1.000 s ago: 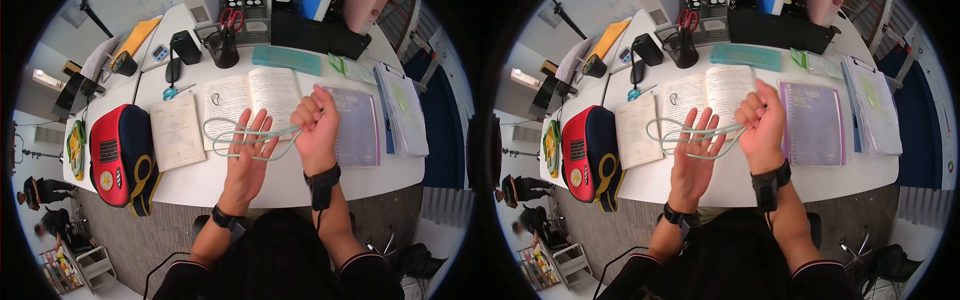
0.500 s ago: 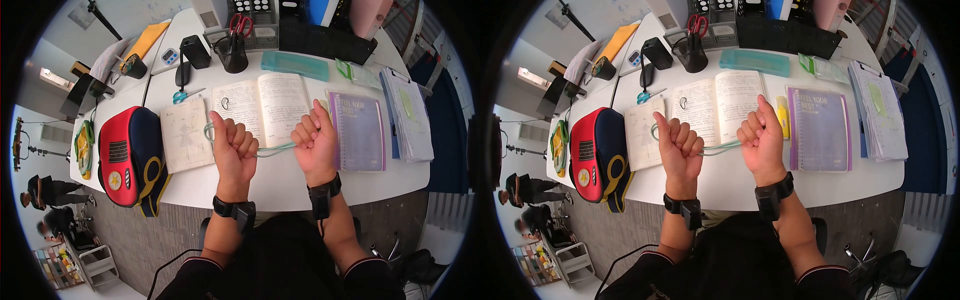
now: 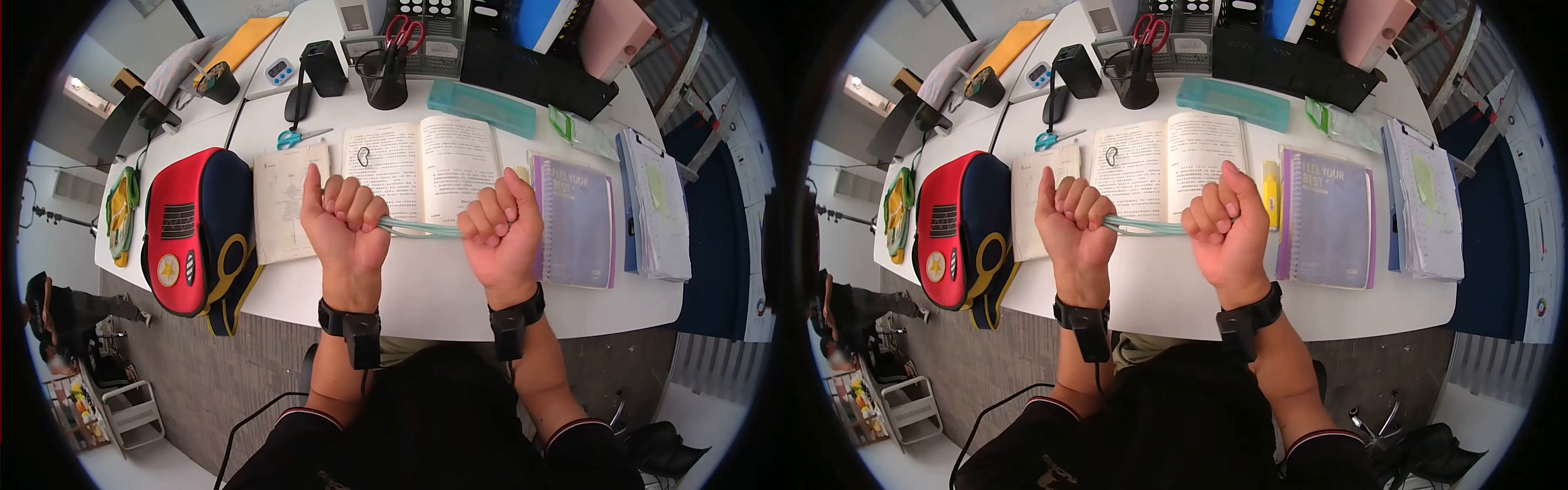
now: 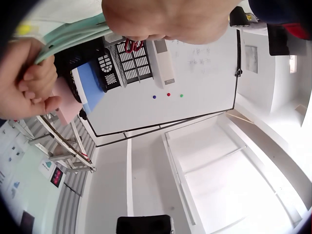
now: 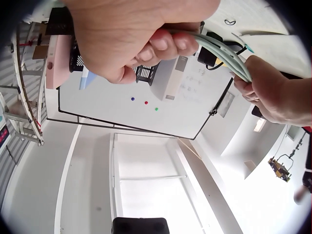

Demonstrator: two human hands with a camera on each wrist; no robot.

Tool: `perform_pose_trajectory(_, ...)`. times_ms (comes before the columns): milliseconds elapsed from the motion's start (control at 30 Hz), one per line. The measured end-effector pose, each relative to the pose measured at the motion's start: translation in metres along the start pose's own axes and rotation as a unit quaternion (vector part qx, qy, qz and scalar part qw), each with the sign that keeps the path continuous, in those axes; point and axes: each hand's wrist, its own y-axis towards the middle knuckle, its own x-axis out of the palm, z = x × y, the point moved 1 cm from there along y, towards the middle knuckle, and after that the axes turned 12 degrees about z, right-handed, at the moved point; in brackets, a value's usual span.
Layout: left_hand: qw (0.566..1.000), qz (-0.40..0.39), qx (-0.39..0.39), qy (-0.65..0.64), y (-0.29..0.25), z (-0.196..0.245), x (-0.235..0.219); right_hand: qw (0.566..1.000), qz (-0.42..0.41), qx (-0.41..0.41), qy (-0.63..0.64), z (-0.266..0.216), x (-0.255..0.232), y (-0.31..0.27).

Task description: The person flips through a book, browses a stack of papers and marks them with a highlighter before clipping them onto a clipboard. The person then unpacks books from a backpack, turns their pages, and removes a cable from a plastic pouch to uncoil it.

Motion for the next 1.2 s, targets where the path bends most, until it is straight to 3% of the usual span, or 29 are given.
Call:
perform_pose_trajectory(67, 0.989, -0.056, -0.043, 0.131, -0.003, -0.002, 0.003, 1.0, 0.012, 0.005, -0.001, -0.009, 0.0, 0.004)
perform_pose_trajectory(100, 0.989, -0.055, -0.045, 0.132, -0.007, -0.005, 0.003, 1.0, 0.025, 0.009, -0.002, -0.014, -0.001, 0.006)
perform_pose_trajectory(167, 0.946, -0.069, -0.055, 0.313, -0.015, -0.013, 0.002, 1.0, 0.009, 0.012, -0.007, -0.018, -0.005, 0.013)
perform_pose_trajectory(233, 0.921, -0.066, -0.054, 0.38, -0.015, -0.017, -0.002, 0.992, 0.024, 0.06, -0.108, -0.016, -0.003, 0.015)
perform_pose_trajectory(333, 0.854, -0.079, 0.016, 0.515, -0.017, -0.02, -0.007, 0.978, -0.005, 0.039, -0.206, -0.007, 0.005, 0.012)
perform_pose_trajectory(400, 0.85, -0.068, 0.035, 0.52, -0.022, -0.025, -0.008, 0.955, -0.049, 0.003, -0.293, -0.001, 0.006, 0.011)
perform_pose_trajectory(533, 0.826, -0.063, 0.077, 0.555, -0.027, -0.029, -0.013, 0.949, -0.085, -0.096, -0.289, 0.022, 0.024, 0.003)
perform_pose_trajectory(600, 0.808, -0.069, 0.108, 0.575, -0.031, -0.031, -0.013, 0.889, -0.155, -0.18, -0.392, 0.025, 0.021, 0.008)
perform_pose_trajectory(700, 0.799, -0.096, 0.1, 0.585, -0.029, -0.031, -0.013, 0.881, -0.121, -0.13, -0.438, 0.025, 0.013, 0.008)
perform_pose_trajectory(800, 0.796, -0.103, 0.116, 0.585, -0.028, -0.035, -0.02, 0.902, -0.091, -0.085, -0.414, 0.025, 0.013, 0.001)
perform_pose_trajectory(933, 0.8, -0.12, 0.171, 0.562, -0.036, -0.042, -0.026, 0.926, -0.058, -0.086, -0.363, 0.021, 0.013, -0.003)
perform_pose_trajectory(1033, 0.776, -0.109, 0.189, 0.592, -0.041, -0.045, -0.042, 0.953, -0.042, -0.041, -0.299, 0.016, 0.013, -0.004)
perform_pose_trajectory(1100, 0.717, -0.141, 0.29, 0.617, -0.047, -0.051, -0.052, 0.957, 0.013, -0.103, -0.271, 0.02, 0.015, 0.0)
perform_pose_trajectory(1200, 0.67, -0.158, 0.29, 0.665, -0.048, -0.051, -0.066, 0.971, 0.016, -0.112, -0.213, 0.017, 0.011, 0.002)
